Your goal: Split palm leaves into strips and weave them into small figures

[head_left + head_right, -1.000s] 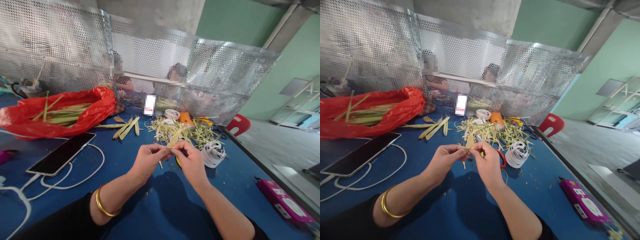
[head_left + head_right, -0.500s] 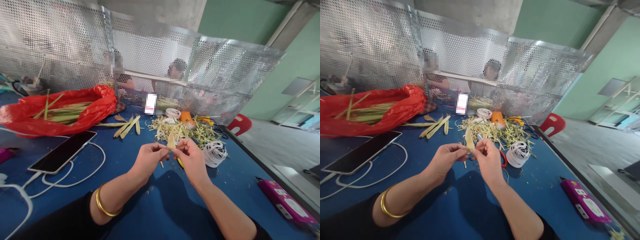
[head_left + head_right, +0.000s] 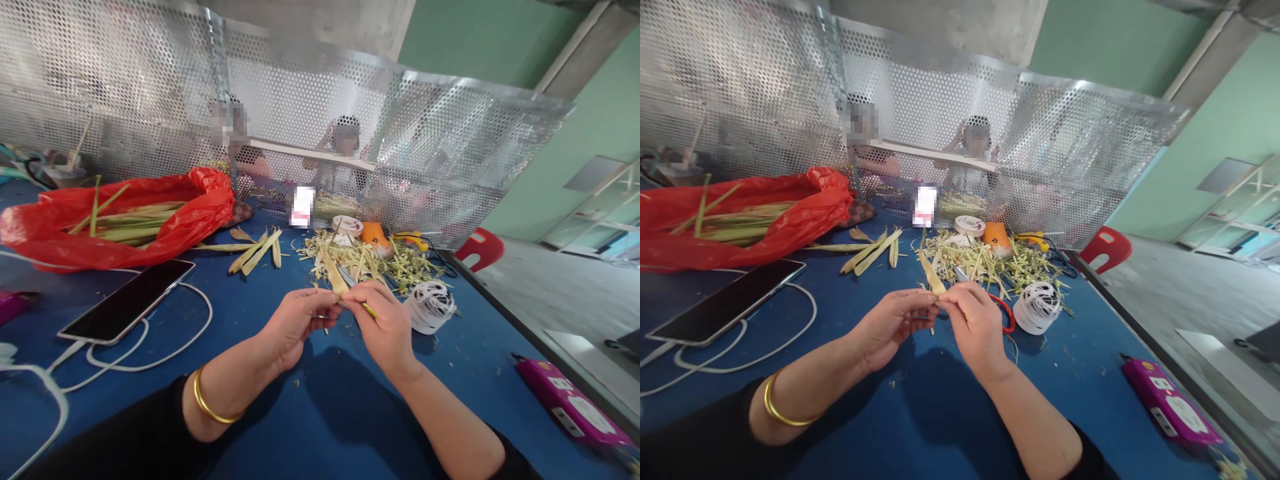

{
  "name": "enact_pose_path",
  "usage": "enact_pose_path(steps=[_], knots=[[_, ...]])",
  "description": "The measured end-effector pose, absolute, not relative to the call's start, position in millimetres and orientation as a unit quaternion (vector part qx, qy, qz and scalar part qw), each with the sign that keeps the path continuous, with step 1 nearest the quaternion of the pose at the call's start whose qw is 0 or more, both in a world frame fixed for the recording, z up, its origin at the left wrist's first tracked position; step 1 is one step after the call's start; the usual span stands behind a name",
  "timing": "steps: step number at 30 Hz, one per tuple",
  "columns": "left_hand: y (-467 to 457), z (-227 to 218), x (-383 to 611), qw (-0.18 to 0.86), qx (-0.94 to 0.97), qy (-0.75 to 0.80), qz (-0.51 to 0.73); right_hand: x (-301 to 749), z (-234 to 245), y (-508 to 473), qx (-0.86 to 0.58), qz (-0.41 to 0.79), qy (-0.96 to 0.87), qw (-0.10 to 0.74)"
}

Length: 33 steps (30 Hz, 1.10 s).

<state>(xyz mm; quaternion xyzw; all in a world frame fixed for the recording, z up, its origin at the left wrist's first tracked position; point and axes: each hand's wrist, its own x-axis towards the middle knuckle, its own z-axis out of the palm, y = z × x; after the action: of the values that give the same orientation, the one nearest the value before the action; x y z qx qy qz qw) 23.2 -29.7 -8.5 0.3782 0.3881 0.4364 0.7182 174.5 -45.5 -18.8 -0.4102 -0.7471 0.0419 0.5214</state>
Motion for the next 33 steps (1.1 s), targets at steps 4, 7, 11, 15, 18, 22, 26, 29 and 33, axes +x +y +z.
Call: enact_pose_path(steps=[4,7,11,15,18,22,26,29,33], knots=[[-29.5,-6.9,23.4,0.712,0.389,0.379,0.445,174.2,-16.7,-45.4,-0.428,0.086,-0.724,0.534],[-29.4,-5.3,24.1,0.678,0.414,0.388,0.466,173.1,-14.8,-45.6,-0.435,0.125,-0.709,0.541],[-30.7,-4.3,25.0,0.624,0.457,0.403,0.489,170.8,-14.6,-46.2,-0.467,0.197,-0.669,0.544],[-32.2,-5.7,25.5,0.576,0.505,0.408,0.496,169.5,-16.6,-46.3,-0.487,0.232,-0.631,0.557],[-32.4,-7.5,25.4,0.554,0.527,0.410,0.496,169.3,-18.9,-45.9,-0.498,0.246,-0.613,0.561],[-33.2,-7.5,25.1,0.562,0.539,0.397,0.486,169.7,-21.2,-44.8,-0.501,0.285,-0.580,0.576],[-34.3,-6.2,25.0,0.540,0.566,0.400,0.477,170.2,-19.6,-44.1,-0.504,0.288,-0.571,0.581],[-34.0,-6.7,24.2,0.539,0.568,0.398,0.478,170.5,-16.7,-44.0,-0.507,0.280,-0.573,0.580],[-32.1,-6.7,22.4,0.567,0.549,0.390,0.475,171.9,-13.7,-44.3,-0.509,0.268,-0.590,0.567]])
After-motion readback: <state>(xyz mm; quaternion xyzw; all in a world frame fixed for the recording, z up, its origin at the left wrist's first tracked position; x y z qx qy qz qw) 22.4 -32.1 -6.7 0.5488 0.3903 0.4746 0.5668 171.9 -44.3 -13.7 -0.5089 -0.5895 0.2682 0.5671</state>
